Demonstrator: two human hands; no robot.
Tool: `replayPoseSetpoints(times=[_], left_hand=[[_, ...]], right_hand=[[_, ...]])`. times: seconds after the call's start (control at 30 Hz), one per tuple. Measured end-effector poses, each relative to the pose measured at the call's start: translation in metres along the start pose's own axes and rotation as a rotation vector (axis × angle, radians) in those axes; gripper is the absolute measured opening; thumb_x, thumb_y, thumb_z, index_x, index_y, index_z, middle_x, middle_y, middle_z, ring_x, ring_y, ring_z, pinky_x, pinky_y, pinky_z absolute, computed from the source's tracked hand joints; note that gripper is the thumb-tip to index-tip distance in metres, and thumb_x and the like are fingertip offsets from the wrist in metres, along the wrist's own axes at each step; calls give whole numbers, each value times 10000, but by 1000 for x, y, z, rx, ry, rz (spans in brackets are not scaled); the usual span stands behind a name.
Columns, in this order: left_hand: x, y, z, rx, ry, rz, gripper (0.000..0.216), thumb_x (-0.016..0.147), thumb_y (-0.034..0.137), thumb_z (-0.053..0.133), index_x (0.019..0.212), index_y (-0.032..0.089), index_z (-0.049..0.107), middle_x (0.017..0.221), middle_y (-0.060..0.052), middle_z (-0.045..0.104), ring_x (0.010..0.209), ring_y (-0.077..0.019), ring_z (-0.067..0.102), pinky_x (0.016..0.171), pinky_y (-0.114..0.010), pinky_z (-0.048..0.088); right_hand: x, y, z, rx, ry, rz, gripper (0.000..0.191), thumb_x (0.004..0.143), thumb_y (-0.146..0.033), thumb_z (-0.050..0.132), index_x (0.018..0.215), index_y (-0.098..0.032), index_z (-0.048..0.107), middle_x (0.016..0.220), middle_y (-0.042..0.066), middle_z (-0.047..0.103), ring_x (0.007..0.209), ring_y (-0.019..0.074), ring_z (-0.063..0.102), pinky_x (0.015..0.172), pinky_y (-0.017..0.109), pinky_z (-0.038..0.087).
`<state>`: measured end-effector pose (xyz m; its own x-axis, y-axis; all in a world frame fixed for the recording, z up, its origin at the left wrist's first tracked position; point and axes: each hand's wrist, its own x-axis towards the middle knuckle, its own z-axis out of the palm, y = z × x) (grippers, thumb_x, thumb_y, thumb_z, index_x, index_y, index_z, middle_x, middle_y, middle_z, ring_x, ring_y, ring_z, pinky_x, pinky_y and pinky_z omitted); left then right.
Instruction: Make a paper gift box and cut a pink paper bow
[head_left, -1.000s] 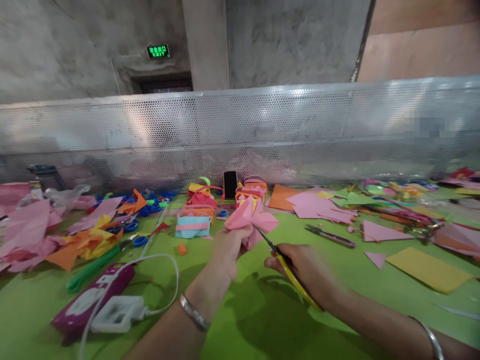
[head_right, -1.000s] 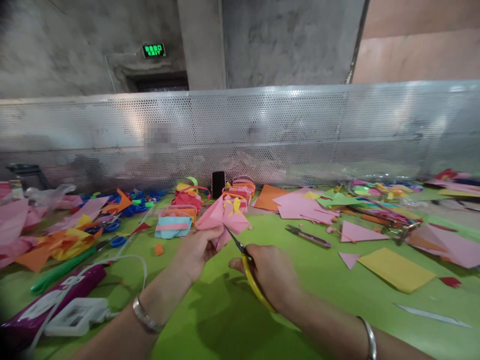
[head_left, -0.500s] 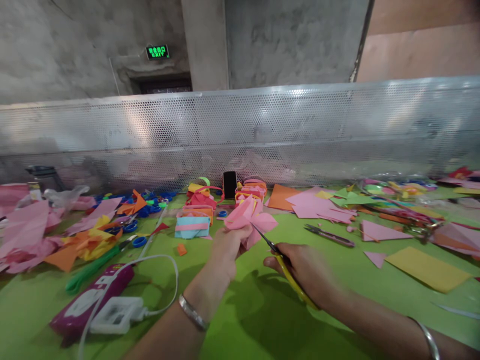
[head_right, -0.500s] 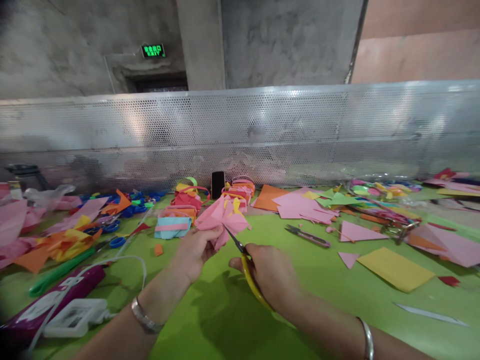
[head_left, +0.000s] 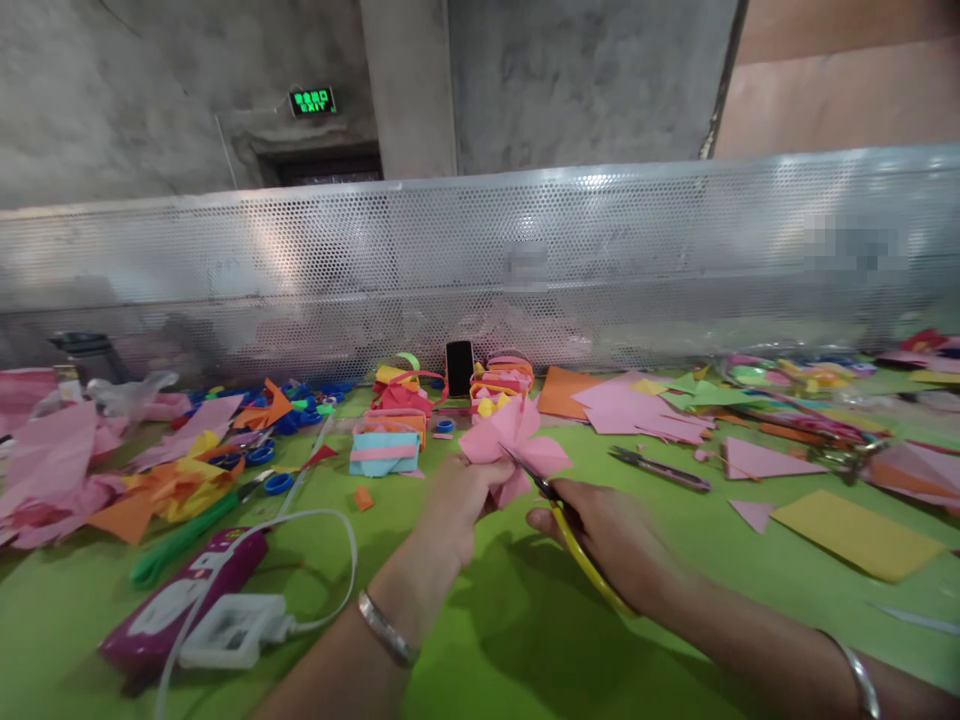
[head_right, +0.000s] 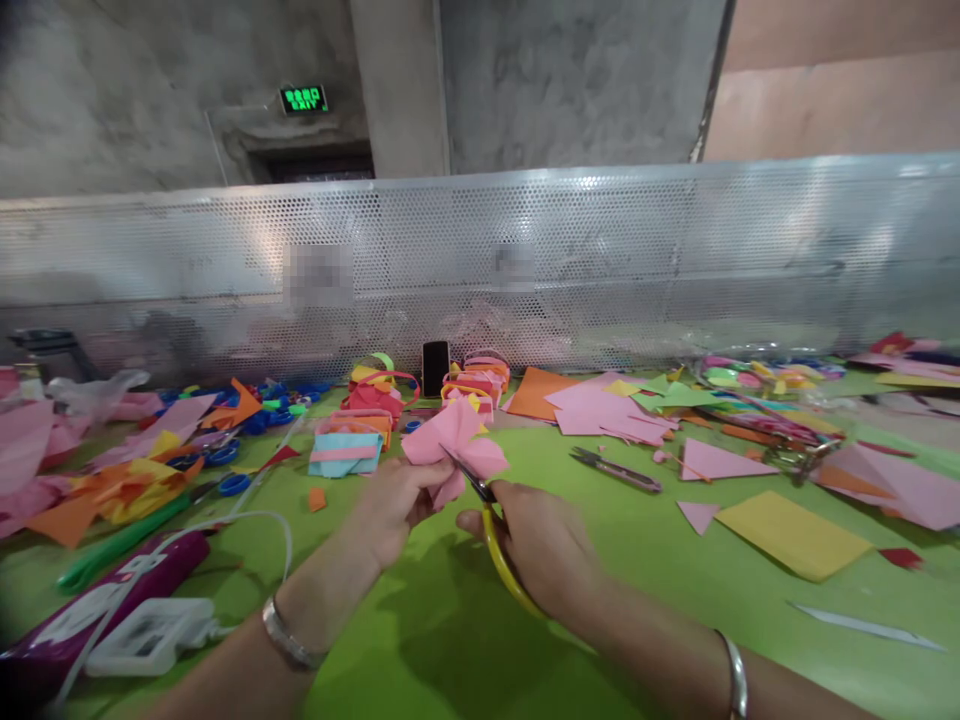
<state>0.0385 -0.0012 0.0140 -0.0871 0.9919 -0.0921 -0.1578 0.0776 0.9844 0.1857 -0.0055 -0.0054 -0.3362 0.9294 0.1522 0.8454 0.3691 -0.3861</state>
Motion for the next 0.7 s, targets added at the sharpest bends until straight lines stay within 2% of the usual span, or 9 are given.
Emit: replayPoseSetpoints(times=[0.13,0.37,0.7], left_hand=[[1,-1,1,31,19,-51,75,534,193,655,550,155,592,516,24,555,486,-91,452,517,-228,339],[-1,2,3,6,38,-141,88,552,166,657,638,158,639,588,2,621,543,-117,526,567,-249,409],[0,1,3,1,42,-142,120,551,169,675,660,146,630,570,13,596,513,-98,498,523,-224,377]], right_hand=[[0,0,-1,1,-4,-7,307,865,-446,419,761,-183,538,710,58,649,602,181,563,519,245,279],[-1,1,1,-12,5,3,312,869,-440,420,763,-177,550,747,79,672,623,198,594,521,251,284],[1,0,2,-32,5,18,297,865,-413,435,779,-169,582,747,96,680,634,219,615,514,255,299]])
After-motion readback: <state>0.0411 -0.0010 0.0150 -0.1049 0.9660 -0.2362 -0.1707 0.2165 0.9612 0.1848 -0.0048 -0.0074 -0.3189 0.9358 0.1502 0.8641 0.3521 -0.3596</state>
